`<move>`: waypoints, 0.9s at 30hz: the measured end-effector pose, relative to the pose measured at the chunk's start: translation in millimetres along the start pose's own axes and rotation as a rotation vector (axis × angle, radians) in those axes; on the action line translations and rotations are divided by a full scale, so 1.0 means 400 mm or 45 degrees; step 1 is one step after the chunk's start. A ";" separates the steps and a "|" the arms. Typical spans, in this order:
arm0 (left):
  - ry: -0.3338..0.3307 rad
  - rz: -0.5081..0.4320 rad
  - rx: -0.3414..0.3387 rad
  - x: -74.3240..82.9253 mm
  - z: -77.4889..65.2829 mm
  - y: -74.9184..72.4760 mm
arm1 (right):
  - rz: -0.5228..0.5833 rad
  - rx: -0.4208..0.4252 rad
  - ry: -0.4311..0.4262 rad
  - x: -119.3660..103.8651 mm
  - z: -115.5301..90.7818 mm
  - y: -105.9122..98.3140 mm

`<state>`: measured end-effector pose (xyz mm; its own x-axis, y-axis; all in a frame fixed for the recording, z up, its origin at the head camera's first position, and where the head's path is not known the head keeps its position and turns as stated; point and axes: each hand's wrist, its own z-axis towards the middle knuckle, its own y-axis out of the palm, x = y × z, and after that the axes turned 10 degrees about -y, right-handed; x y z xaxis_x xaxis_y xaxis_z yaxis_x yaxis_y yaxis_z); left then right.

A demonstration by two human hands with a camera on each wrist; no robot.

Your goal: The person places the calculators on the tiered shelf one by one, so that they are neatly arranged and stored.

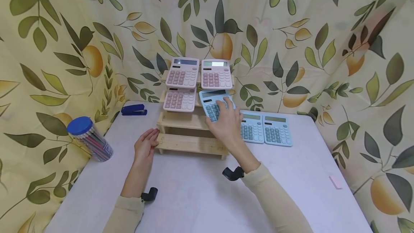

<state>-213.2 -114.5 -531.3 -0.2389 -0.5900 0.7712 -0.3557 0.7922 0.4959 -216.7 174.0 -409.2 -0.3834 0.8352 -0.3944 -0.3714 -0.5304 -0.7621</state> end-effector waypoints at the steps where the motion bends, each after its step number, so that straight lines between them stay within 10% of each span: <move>1: 0.001 -0.001 0.000 0.000 0.000 0.000 | -0.004 -0.001 0.003 -0.001 0.003 0.004; 27: 0.000 -0.006 0.005 -0.001 0.000 -0.002 | -0.122 0.023 0.078 -0.017 0.060 0.076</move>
<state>-212.7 -114.9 -532.1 -0.2369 -0.5938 0.7690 -0.3604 0.7887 0.4980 -245.7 148.6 -417.4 -0.2930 0.8891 -0.3515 -0.4192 -0.4499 -0.7886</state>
